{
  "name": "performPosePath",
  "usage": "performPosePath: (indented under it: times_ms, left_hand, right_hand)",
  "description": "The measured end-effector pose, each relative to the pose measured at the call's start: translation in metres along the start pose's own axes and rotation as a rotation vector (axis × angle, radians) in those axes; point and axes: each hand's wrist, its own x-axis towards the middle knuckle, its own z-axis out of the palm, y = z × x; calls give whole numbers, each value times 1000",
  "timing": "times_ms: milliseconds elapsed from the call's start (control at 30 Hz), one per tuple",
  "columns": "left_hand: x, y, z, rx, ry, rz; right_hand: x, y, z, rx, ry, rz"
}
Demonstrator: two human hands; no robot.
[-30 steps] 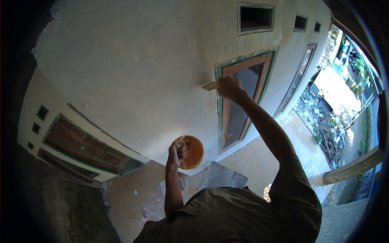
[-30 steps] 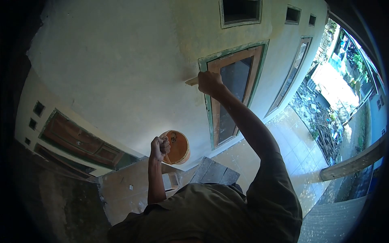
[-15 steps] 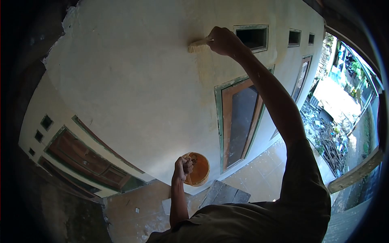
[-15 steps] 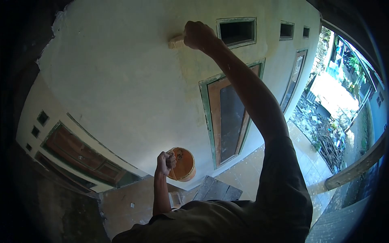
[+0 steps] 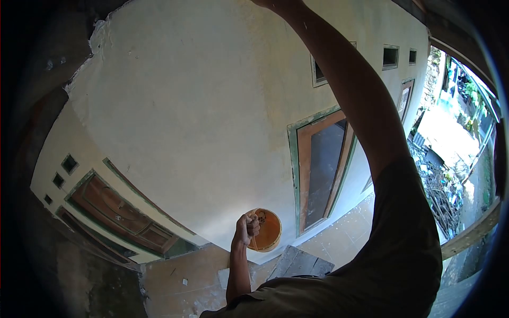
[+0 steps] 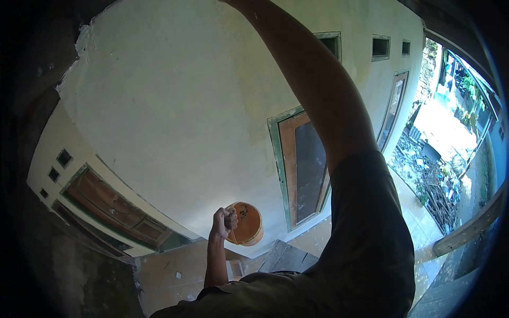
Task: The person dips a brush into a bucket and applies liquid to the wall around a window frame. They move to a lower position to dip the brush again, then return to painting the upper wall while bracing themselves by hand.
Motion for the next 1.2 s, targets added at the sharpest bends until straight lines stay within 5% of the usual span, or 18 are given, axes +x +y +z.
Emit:
performPosePath:
  times_ms: [67, 133, 267, 467, 667, 733, 1033, 1200]
  left_hand:
    - [-2, 1, 2, 8, 55, -3]
    - [-3, -1, -4, -23, 43, -3]
    - [-3, -2, -6, -50, 64, -12]
    - [2, -7, -11, -41, 37, -19]
    - [2, -8, -10, -34, 63, -41]
    - [1, -9, -10, -29, 49, -39]
    - [-1, -8, -5, -56, 30, -23]
    - [6, -8, -9, -72, 3, -30]
  right_hand:
    - [-27, 8, 9, 0, 118, 2]
    - [-86, 9, -10, 97, -158, -64]
    - [-201, 36, 12, 93, -209, -93]
    - [-374, 40, 2, 93, -457, 52]
    - [-488, 50, -5, 37, -919, 309]
    - [-489, 51, -12, 13, -1051, 336]
    - [-327, 52, -13, -18, -867, 198]
    - [-247, 33, -36, 87, -571, 119]
